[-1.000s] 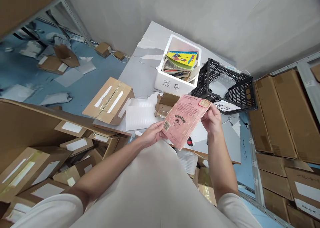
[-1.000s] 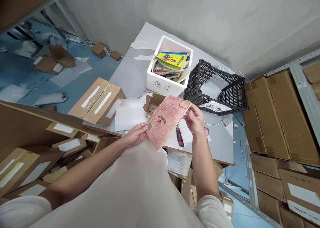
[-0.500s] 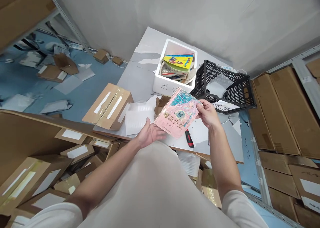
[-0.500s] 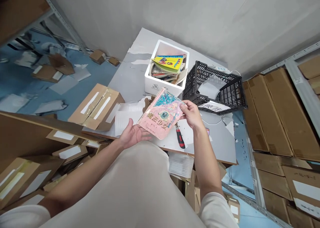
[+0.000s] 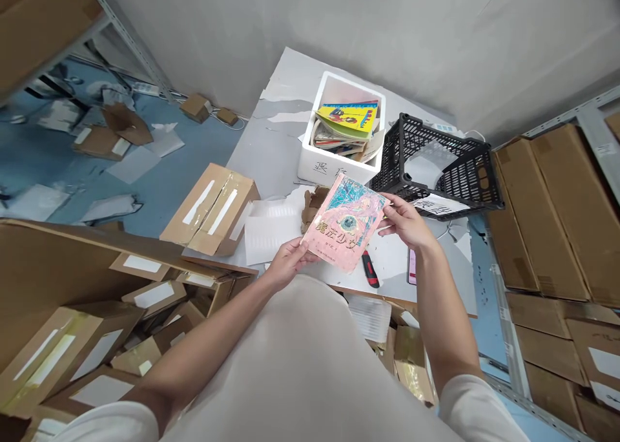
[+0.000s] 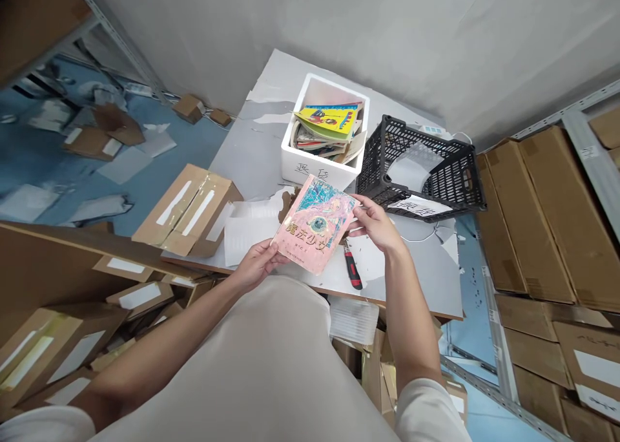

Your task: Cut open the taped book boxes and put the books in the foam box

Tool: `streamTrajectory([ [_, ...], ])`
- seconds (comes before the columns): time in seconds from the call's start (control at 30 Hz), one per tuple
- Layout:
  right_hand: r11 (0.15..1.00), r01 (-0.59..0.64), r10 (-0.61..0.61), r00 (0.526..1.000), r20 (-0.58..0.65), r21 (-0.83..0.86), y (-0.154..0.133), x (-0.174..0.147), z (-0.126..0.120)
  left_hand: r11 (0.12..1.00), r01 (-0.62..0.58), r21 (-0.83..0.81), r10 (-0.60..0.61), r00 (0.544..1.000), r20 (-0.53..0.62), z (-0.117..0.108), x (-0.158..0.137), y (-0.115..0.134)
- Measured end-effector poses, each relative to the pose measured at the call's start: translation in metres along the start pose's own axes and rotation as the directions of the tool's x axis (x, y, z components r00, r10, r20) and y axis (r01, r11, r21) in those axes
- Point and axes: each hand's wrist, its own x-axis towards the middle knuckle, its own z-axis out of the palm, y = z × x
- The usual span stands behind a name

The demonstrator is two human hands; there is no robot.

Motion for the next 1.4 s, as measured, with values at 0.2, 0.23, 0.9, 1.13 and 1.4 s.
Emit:
streamTrajectory([
  [0.2, 0.995, 0.083, -0.077, 0.99, -0.121, 0.047, -0.013, 0.025, -0.001, 0.999, -0.014, -0.033, 0.014, 1.0, -0.017, 0.003, 0.019, 0.018],
  [0.23, 0.992, 0.111, -0.101, 0.985, -0.138, 0.064, -0.019, 0.034, -0.004, 0.999, -0.022, -0.034, 0.021, 0.999, -0.025, 0.003, 0.022, 0.022],
  [0.9, 0.962, 0.158, -0.034, 0.879, -0.475, 0.223, -0.029, 0.244, 0.0, 0.91, 0.174, 0.376, 0.007, 0.901, -0.435, -0.089, 0.011, -0.022],
  [1.13, 0.982, 0.166, -0.091, 0.827, -0.554, 0.086, 0.036, 0.085, -0.042, 0.008, 0.162, 0.987, 0.25, 0.955, -0.159, -0.121, 0.04, -0.034],
  [1.4, 0.976, -0.109, 0.205, 0.746, -0.633, 0.188, 0.17, -0.04, -0.021, 0.016, 0.091, 0.996, 0.127, 0.988, -0.093, -0.151, 0.079, -0.044],
])
